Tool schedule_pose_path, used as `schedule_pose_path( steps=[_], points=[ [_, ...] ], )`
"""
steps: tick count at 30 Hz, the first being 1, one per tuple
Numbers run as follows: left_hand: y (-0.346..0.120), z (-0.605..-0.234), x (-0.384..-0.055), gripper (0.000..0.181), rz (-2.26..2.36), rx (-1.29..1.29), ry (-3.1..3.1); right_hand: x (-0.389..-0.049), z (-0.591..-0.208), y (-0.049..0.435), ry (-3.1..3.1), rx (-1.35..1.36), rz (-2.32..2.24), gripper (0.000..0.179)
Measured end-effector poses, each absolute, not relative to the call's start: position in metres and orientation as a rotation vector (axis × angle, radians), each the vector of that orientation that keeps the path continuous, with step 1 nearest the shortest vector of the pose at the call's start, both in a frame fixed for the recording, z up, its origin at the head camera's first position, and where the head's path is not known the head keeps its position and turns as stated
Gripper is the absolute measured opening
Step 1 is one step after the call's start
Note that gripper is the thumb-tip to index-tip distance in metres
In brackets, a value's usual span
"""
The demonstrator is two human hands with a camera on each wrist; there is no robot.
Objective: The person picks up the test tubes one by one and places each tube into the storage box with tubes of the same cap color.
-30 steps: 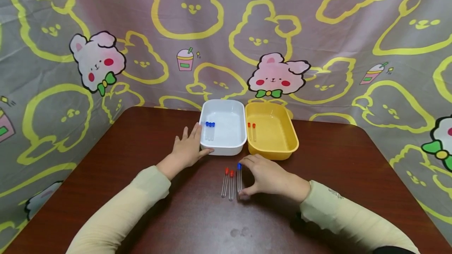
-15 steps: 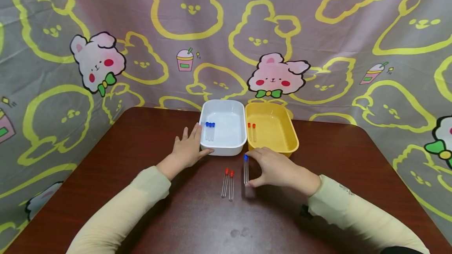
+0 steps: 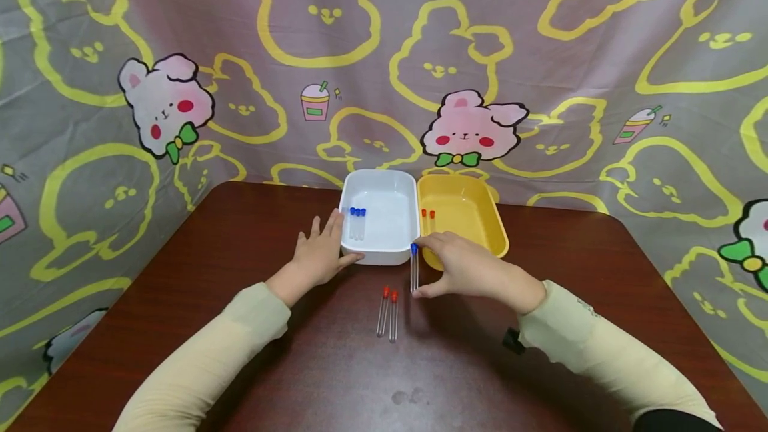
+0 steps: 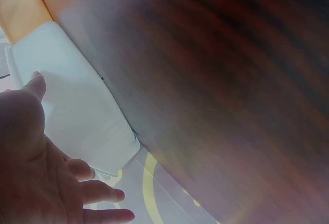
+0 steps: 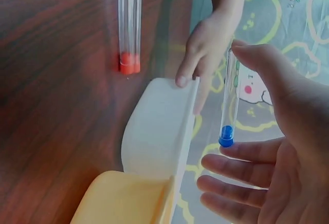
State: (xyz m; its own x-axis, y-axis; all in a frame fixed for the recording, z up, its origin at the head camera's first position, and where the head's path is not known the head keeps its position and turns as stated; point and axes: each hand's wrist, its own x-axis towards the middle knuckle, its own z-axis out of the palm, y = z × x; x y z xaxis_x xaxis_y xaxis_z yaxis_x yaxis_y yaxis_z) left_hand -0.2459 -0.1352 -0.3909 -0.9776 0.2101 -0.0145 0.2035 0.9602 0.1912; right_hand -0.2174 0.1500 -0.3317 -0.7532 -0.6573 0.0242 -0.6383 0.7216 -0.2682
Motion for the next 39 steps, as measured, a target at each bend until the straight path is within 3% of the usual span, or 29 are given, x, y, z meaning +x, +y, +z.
schedule_pose_path(
  steps=[39],
  points=[
    [-0.136,-0.389,-0.246,0.101,0.262,0.316,3.074,-0.281,-0.326,0.116,2.831,-1.163,-0.554,0.086]
  ],
)
